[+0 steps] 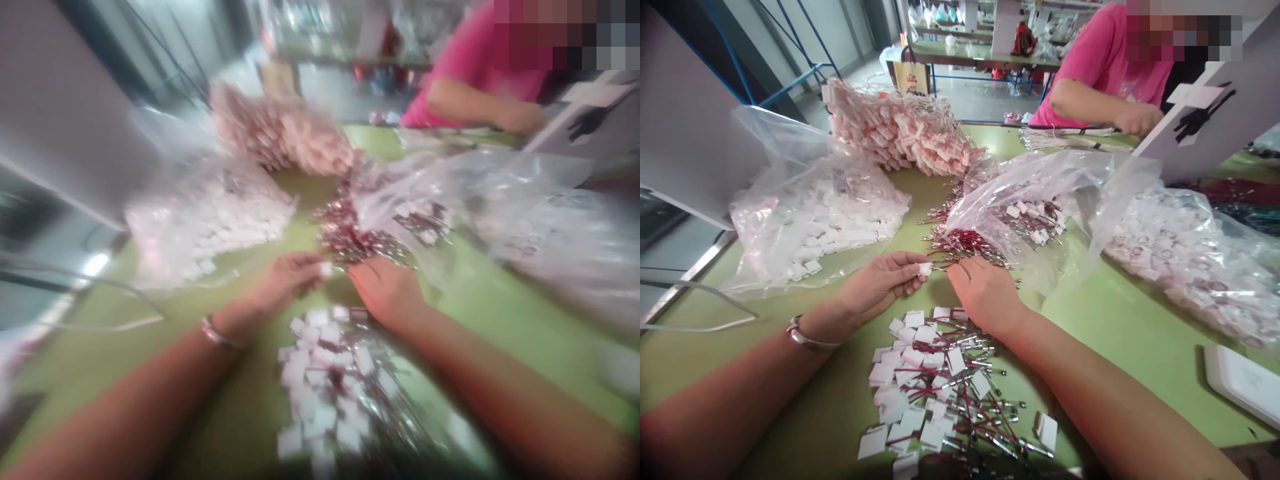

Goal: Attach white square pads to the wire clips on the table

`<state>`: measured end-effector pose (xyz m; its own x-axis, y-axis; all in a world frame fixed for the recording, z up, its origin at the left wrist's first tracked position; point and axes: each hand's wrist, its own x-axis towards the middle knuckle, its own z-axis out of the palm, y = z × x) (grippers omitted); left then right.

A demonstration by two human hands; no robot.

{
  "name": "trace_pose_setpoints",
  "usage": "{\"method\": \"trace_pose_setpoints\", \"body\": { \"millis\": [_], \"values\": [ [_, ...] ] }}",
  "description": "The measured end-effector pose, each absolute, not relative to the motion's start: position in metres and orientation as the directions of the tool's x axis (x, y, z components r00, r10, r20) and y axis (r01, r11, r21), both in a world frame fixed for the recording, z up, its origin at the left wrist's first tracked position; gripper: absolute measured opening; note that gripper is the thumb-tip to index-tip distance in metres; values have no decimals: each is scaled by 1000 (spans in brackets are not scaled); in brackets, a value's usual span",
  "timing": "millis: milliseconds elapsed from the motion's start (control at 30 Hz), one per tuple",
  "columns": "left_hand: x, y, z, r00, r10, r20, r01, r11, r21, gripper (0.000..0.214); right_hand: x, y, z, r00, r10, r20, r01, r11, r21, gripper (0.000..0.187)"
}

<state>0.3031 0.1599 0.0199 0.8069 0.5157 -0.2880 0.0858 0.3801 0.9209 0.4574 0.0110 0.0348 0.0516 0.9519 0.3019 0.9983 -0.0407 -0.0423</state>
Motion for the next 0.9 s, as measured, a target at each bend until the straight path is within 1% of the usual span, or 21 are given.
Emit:
{"method": "trace_pose_setpoints", "body": {
  "millis": [67,133,233,300,400,467,533,667,700,733,767,800,833,867,900],
  "values": [
    [303,159,22,821,478,-313,76,451,889,25,458,9,34,-6,943,333,999,-6,35,32],
    [303,158,23,839,439,-321,82,482,873,22,457,8,33,-63,935,350,996,35,86,32],
    [302,156,25,850,405,-338,119,477,871,21,453,9,32,-86,934,348,994,56,93,32],
    [301,155,26,845,399,-357,143,474,869,23,450,12,30,-36,943,331,999,27,32,31],
    [301,155,22,858,381,-344,150,454,878,27,448,16,26,93,961,259,989,-58,-137,28],
    [301,155,16,875,364,-320,159,407,899,29,448,18,24,141,969,201,969,-93,-229,26],
    [301,155,8,884,355,-303,183,333,925,32,448,18,22,148,973,176,958,-97,-271,24],
    [302,154,7,911,334,-241,207,134,969,36,449,16,17,152,967,207,948,-83,-308,23],
    [303,155,11,917,330,-222,220,45,974,35,449,16,16,154,966,208,947,-84,-310,23],
    [303,158,16,917,351,-191,233,-81,969,33,449,16,15,159,966,204,947,-91,-309,23],
    [302,162,22,904,407,-133,247,-242,938,31,449,16,15,169,966,194,946,-103,-308,22],
    [301,169,27,879,475,-48,272,-416,868,29,449,17,14,179,967,180,943,-116,-311,22],
    [299,178,30,827,554,93,308,-585,750,28,448,17,14,182,970,159,939,-123,-322,21],
    [296,190,30,757,605,245,368,-706,606,29,448,17,14,172,976,132,932,-118,-343,20],
    [293,202,28,714,609,345,429,-771,471,31,446,17,14,146,984,101,923,-99,-372,19]
  ]
}}
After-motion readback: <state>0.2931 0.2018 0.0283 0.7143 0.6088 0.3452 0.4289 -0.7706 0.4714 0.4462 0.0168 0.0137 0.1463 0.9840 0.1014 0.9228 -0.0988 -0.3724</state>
